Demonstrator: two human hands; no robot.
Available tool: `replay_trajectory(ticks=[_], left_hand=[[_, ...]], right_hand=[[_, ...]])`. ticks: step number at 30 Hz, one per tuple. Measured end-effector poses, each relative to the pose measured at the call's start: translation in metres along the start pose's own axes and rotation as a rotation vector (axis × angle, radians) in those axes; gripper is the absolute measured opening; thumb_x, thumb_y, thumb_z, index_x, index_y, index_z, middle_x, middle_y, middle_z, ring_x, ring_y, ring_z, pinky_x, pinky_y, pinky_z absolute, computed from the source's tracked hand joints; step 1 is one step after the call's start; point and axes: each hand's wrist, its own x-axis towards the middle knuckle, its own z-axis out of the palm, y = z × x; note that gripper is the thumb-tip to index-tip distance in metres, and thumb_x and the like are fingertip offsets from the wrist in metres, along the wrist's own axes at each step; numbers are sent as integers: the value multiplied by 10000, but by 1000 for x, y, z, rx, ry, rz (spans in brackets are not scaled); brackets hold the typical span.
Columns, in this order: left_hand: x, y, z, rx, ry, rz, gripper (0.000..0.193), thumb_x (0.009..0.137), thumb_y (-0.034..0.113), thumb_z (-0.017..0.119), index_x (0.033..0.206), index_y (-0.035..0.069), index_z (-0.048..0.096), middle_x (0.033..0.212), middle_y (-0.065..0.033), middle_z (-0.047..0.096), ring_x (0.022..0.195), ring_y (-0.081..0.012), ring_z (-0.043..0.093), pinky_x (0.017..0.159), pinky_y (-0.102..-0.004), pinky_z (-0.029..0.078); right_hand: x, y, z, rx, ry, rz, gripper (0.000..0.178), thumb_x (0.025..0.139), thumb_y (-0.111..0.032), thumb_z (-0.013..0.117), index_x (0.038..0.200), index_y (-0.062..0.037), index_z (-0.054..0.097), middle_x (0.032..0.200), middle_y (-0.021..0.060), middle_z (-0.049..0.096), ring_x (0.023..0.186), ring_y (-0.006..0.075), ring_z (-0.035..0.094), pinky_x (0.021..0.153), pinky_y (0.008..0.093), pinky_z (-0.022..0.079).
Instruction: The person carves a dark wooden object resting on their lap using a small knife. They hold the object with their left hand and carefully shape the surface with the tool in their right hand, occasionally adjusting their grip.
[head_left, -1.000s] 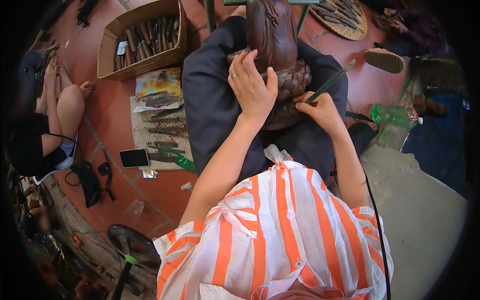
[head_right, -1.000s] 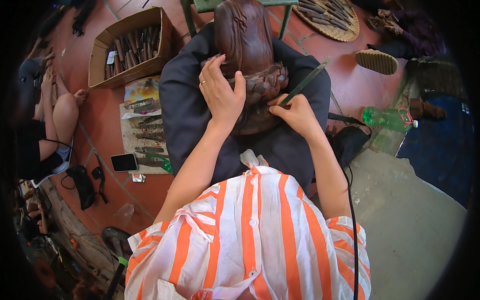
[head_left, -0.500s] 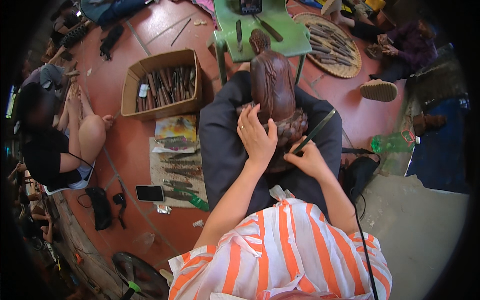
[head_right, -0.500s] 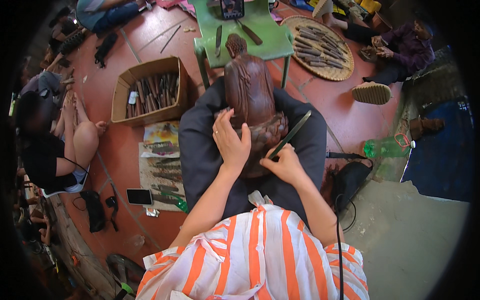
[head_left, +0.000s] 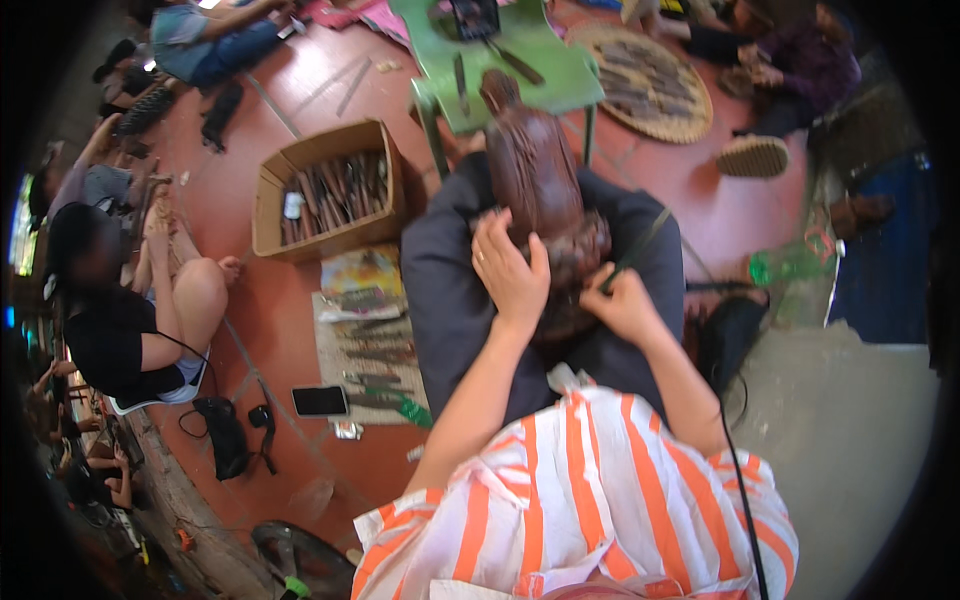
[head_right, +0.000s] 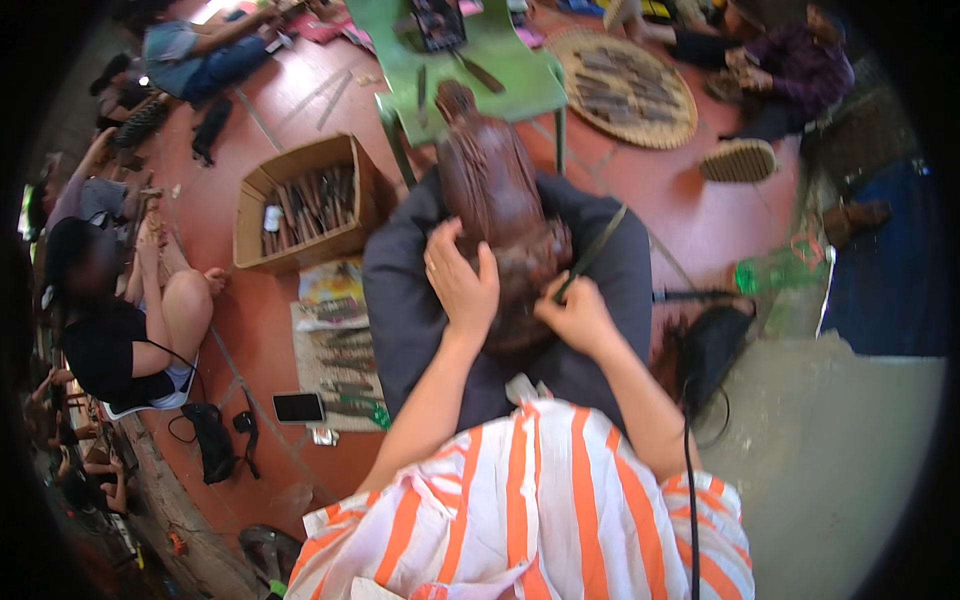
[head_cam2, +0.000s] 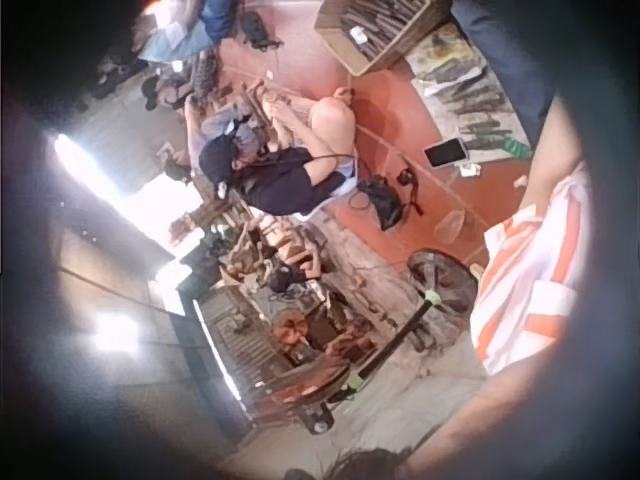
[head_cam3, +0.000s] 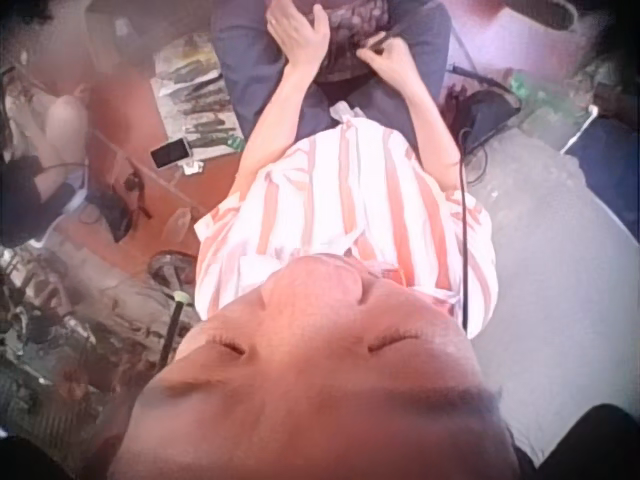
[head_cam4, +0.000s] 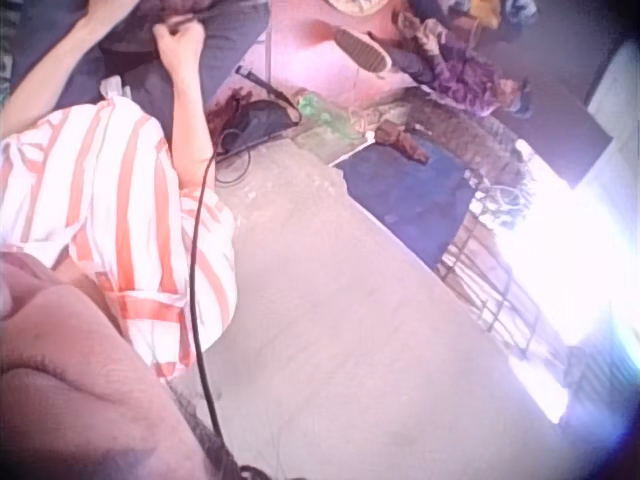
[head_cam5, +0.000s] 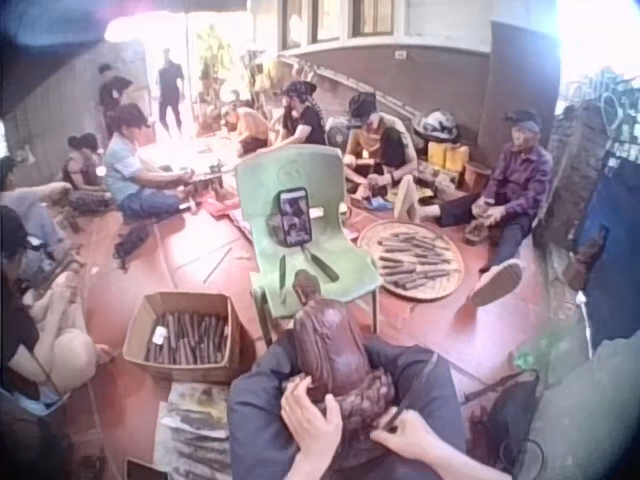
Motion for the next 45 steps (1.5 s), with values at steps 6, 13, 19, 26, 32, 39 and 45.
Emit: replay_trajectory(ticks=[6,13,19,26,32,39,45], left_hand=[[-5,1,5,-1,-2,9,442,809,141,625,1206,15,478,1169,-174,532,1108,-354,494,947,-438,371],[-5,2,4,18,-14,-4,443,815,142,625,1215,26,473,1181,-163,526,1112,-350,492,940,-443,371],[-6,-1,4,-17,-58,-36,453,815,171,615,1219,22,475,1228,-189,501,1189,-356,454,981,-455,349],[-6,0,5,2,-28,-19,448,814,155,620,1216,26,473,1197,-171,516,1135,-351,479,953,-446,363],[-5,-1,4,-7,-44,-24,453,812,163,620,1217,23,474,1214,-179,506,1160,-353,465,968,-452,356],[-6,-1,5,-1,-19,-5,445,814,145,624,1216,31,472,1180,-166,523,1119,-352,487,937,-444,371],[-4,1,5,-13,-23,-11,443,812,141,626,1213,27,478,1170,-171,524,1110,-355,489,930,-444,375]], right_hand=[[-7,-3,10,-88,62,-26,210,696,-155,723,705,37,638,692,153,597,707,251,619,635,348,463],[-5,-1,1,59,99,125,214,697,-149,720,754,48,659,768,148,619,764,273,627,696,353,479],[-9,-5,14,-147,125,-35,197,691,-167,736,728,13,667,809,155,607,802,288,607,699,364,469],[-5,-3,-1,19,15,83,182,714,-143,723,757,25,667,856,150,643,763,255,617,699,342,477],[-8,3,2,19,70,20,186,729,-137,727,799,28,678,835,137,644,806,243,623,731,346,477],[-15,-4,9,-121,60,-63,199,756,-129,728,819,48,665,904,123,642,848,220,617,773,339,474],[-8,9,5,122,102,-1,183,760,-151,720,792,22,671,810,105,640,764,213,617,715,334,469]])
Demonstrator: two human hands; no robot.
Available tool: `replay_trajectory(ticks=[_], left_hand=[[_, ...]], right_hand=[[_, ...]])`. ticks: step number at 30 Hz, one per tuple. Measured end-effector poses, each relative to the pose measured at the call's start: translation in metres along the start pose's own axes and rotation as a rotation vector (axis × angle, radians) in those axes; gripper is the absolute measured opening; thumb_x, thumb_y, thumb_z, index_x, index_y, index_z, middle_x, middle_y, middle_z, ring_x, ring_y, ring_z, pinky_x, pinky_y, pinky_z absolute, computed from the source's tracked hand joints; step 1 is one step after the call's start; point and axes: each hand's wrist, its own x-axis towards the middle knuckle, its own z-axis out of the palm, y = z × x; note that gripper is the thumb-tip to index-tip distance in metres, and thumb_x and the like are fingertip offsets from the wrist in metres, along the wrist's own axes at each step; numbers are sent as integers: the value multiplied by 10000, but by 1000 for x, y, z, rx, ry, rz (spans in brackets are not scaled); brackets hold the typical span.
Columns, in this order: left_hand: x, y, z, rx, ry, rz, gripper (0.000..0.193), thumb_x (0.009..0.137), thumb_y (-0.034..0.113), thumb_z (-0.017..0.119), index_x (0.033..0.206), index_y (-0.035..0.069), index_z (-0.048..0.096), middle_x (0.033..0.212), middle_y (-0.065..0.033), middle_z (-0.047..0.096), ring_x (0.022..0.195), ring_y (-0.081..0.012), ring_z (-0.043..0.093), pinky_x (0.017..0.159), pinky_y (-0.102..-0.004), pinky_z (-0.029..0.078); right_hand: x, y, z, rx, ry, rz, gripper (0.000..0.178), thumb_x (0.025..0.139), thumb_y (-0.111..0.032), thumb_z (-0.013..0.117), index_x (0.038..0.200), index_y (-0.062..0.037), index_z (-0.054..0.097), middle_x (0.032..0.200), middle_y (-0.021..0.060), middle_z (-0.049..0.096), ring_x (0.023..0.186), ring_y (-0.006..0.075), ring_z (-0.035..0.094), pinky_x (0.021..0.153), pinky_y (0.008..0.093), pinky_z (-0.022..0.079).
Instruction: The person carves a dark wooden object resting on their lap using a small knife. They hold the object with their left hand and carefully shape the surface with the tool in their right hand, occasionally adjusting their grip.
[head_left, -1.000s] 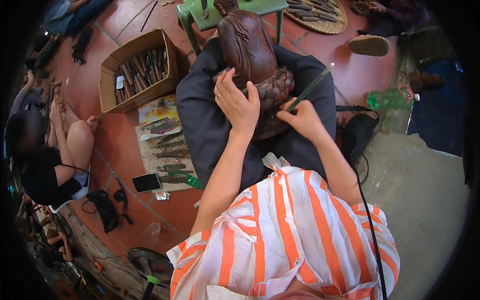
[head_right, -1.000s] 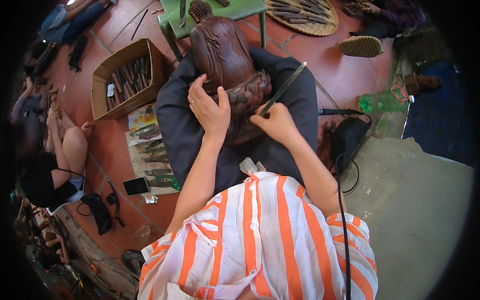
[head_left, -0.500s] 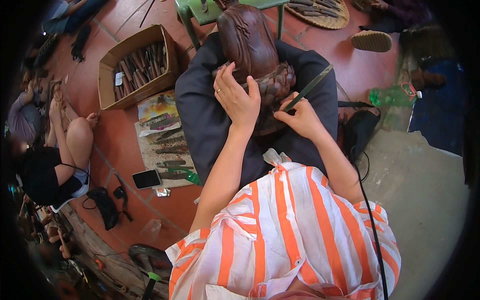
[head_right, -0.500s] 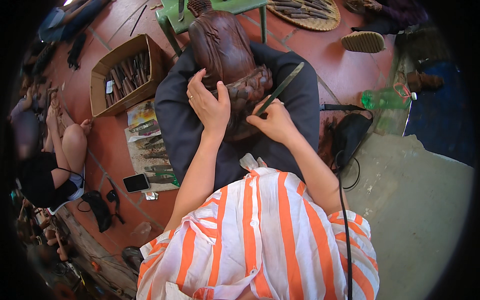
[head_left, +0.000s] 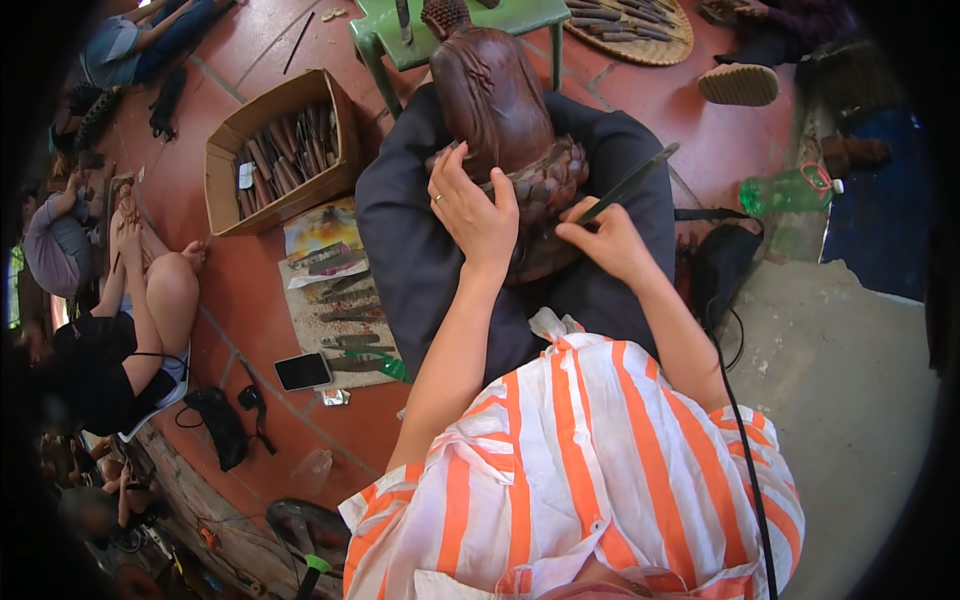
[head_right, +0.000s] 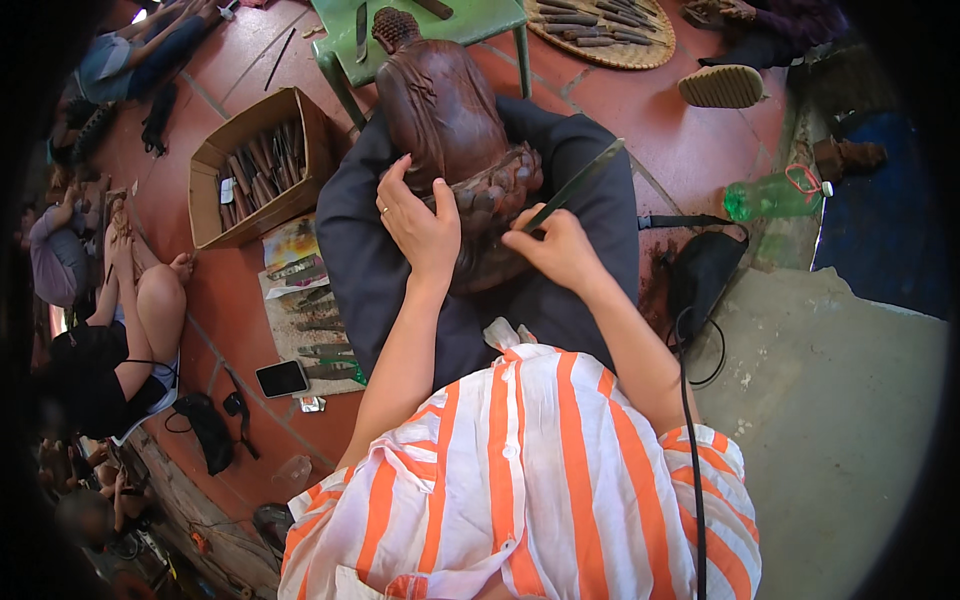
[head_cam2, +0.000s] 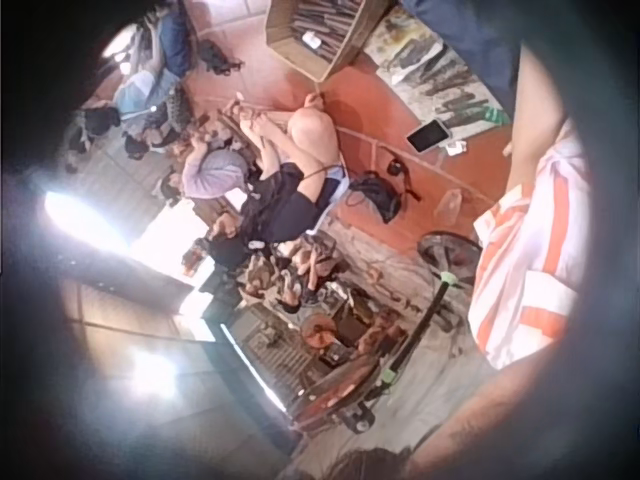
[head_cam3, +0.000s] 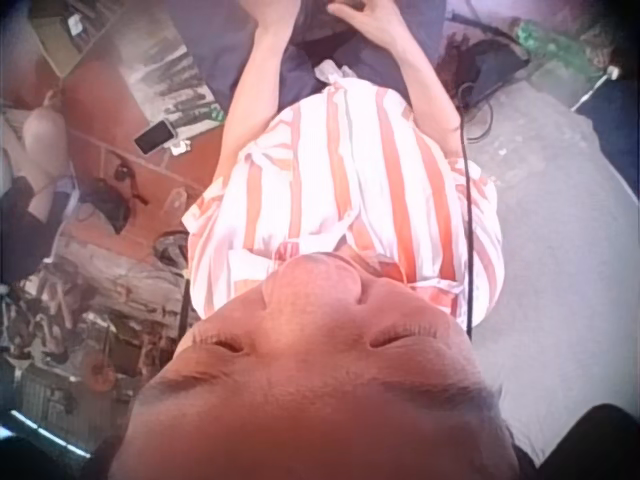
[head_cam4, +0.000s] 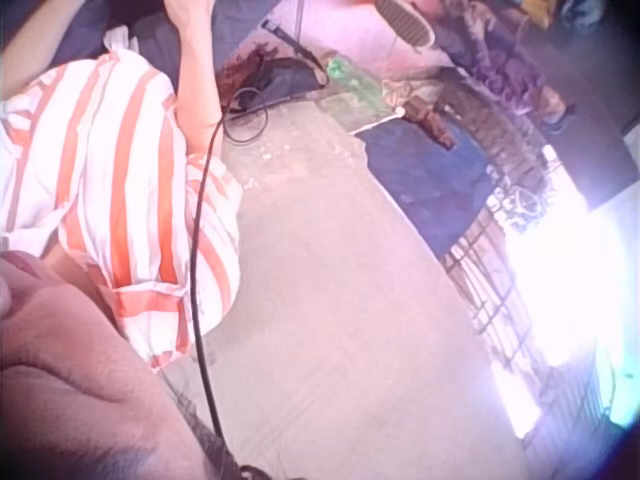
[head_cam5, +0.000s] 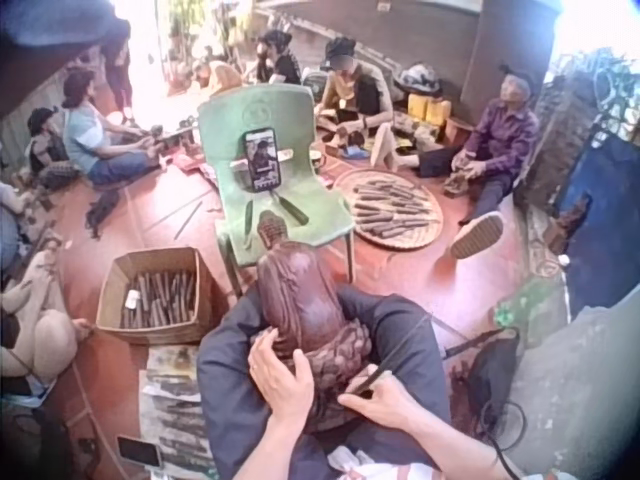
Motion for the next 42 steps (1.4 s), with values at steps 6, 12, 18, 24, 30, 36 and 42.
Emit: replay_trajectory(ticks=[6,12,18,24,30,36,42], left_hand=[[2,-2,-5,-79,-77,-35,482,800,122,638,1234,10,462,1215,-189,502,1147,-357,471,959,-437,361],[25,-30,-86,-282,-46,-197,448,883,92,606,1294,27,439,1343,-127,459,1274,-232,421,1091,-381,288],[-12,-108,-150,-153,-190,-642,396,967,196,522,1304,8,431,1315,-135,488,1235,-227,452,1043,-362,337],[-72,-132,-144,-328,-240,-997,613,1012,479,304,1436,37,328,1386,-110,445,1232,-227,472,1033,-327,368],[-33,-102,-129,-21,-302,-801,581,1018,397,345,1427,-14,301,1422,-188,370,1319,-271,375,1090,-350,270],[-4,-50,-100,356,-373,-179,578,950,213,520,1442,9,294,1472,-196,324,1394,-322,270,1133,-404,201],[-5,-20,-89,148,-631,-52,834,753,231,767,1420,-5,326,1470,-221,310,1390,-391,247,1136,-473,184]], right_hand=[[1,5,-15,82,17,84,142,799,-101,705,856,21,662,997,106,665,908,155,621,767,271,482],[-19,19,-100,305,562,-54,100,892,-52,624,940,24,668,1092,124,657,965,173,631,772,258,538],[-29,54,-111,345,732,44,170,942,-98,576,986,46,655,1116,138,647,993,182,623,835,293,546],[-12,66,-88,472,713,-24,234,988,-141,500,1022,33,654,1122,131,654,997,151,593,903,279,477],[-4,64,-80,57,810,-37,232,997,-142,478,989,30,634,1089,80,687,904,94,567,844,229,435],[-6,57,-77,-49,812,-106,204,990,-123,486,955,16,632,954,100,714,826,102,596,864,248,449],[-13,46,-69,-21,702,-55,148,965,-76,520,956,19,634,791,114,700,754,140,651,827,315,504]])
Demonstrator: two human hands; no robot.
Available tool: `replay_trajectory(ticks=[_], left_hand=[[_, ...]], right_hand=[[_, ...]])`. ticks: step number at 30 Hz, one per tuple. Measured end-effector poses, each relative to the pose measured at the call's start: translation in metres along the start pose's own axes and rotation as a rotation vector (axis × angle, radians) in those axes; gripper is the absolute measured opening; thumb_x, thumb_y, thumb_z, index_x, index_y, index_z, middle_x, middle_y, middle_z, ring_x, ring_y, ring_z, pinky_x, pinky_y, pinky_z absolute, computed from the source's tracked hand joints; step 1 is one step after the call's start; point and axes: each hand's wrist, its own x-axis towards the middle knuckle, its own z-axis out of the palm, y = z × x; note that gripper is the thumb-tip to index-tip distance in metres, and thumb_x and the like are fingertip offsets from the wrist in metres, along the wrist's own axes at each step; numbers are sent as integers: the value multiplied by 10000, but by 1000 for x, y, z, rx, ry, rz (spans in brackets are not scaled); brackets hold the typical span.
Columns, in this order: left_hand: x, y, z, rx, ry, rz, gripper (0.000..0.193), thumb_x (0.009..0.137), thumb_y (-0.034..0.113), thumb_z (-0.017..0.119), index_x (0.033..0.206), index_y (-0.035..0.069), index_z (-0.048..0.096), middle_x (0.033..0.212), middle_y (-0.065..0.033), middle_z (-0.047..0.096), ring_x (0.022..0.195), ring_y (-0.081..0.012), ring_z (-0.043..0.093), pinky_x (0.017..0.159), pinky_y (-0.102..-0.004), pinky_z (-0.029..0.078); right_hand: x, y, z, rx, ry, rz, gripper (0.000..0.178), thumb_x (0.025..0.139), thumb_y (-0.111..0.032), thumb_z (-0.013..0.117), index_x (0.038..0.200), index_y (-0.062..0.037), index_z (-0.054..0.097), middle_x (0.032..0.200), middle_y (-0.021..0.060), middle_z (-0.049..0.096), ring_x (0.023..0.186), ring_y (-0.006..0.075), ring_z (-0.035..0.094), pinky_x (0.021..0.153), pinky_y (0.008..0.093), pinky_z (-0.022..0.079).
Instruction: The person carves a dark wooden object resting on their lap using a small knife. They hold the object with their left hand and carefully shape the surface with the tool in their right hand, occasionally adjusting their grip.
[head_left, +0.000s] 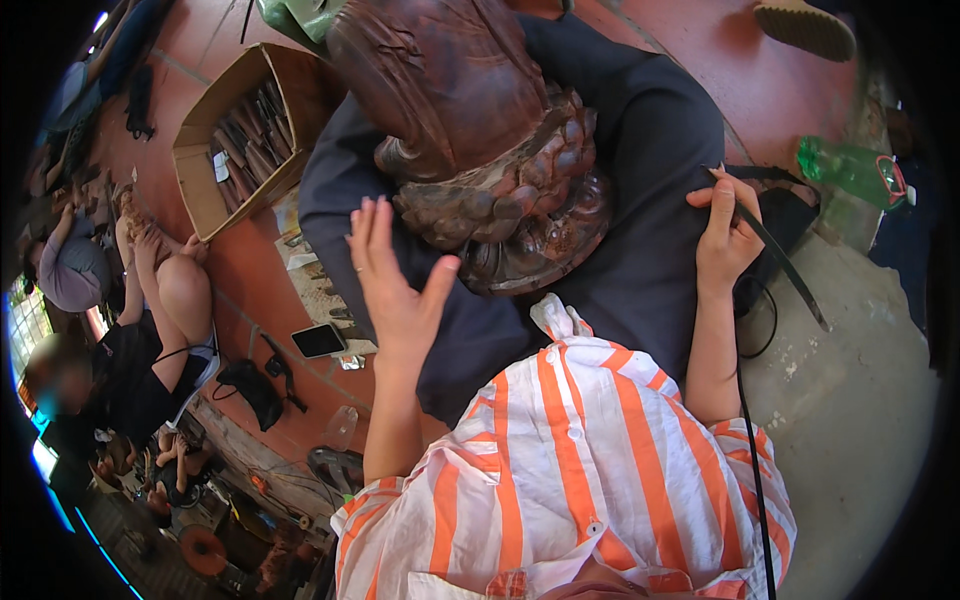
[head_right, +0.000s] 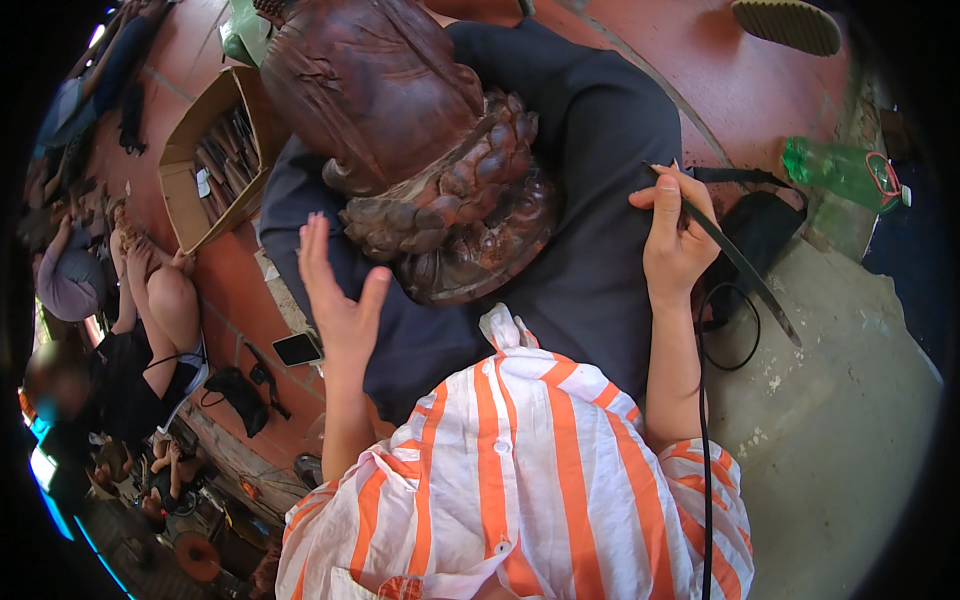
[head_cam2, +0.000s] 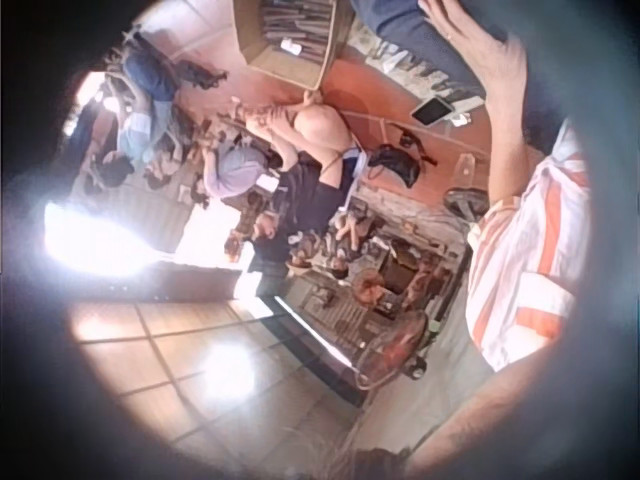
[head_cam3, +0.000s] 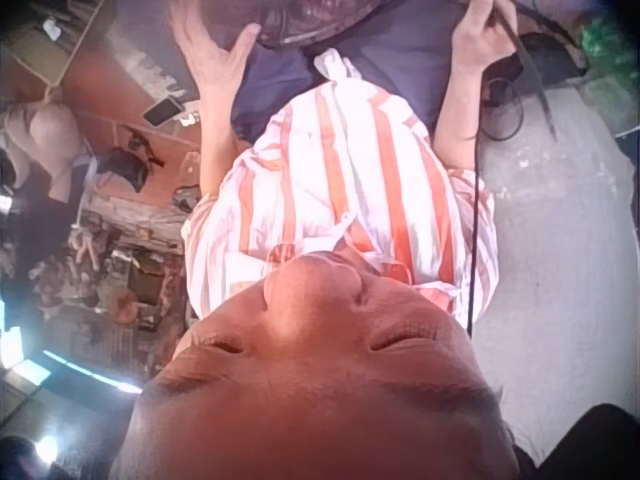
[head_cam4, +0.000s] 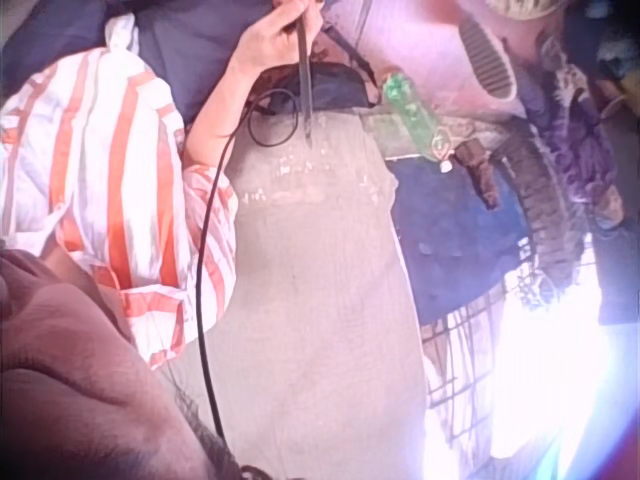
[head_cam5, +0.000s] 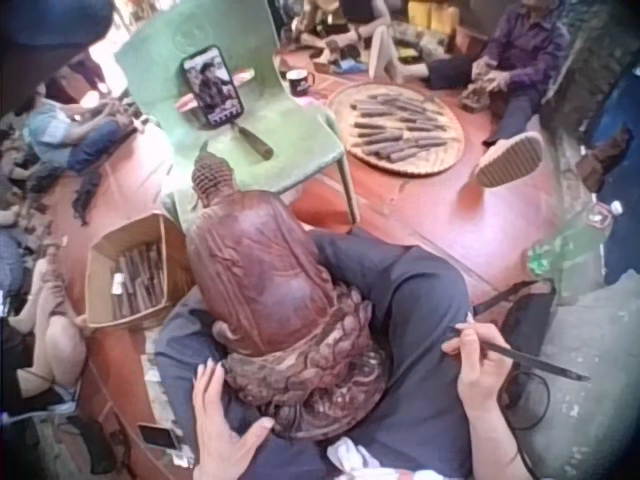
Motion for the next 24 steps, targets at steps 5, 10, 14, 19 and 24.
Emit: replay_trajectory(ticks=[5,10,14,19,24], left_hand=[[-10,18,18,-14,-31,-5,1052,628,298,859,1437,-10,261,1482,-244,255,1382,-404,242,1126,-478,218],[-7,12,28,-10,35,31,1009,666,237,833,1445,-6,240,1465,-258,272,1338,-429,296,1095,-473,271],[-9,10,30,8,63,45,908,728,180,778,1445,-3,252,1446,-263,299,1312,-431,334,1078,-472,289],[-10,13,32,11,103,71,889,744,179,763,1447,-7,252,1429,-283,304,1288,-439,363,1061,-479,315],[-11,13,34,38,120,97,904,744,179,764,1455,-8,238,1413,-306,299,1261,-456,383,1044,-476,340]], right_hand=[[3,-1,6,-31,-45,-206,86,901,-5,585,892,36,660,810,113,699,782,190,667,851,366,522],[-39,-49,27,-20,-416,-308,121,701,-15,753,802,-18,686,1016,133,679,1013,303,630,894,391,486],[-64,-59,44,-20,-609,-197,109,740,-104,744,800,-33,688,1151,166,614,1162,346,532,1019,445,377],[-75,-72,57,-167,-618,-212,124,755,-157,737,807,-52,695,1158,172,595,1158,377,510,1027,468,347],[-77,-71,62,-185,-581,-220,113,748,-129,734,808,-44,689,1142,174,603,1134,377,523,992,450,372]])
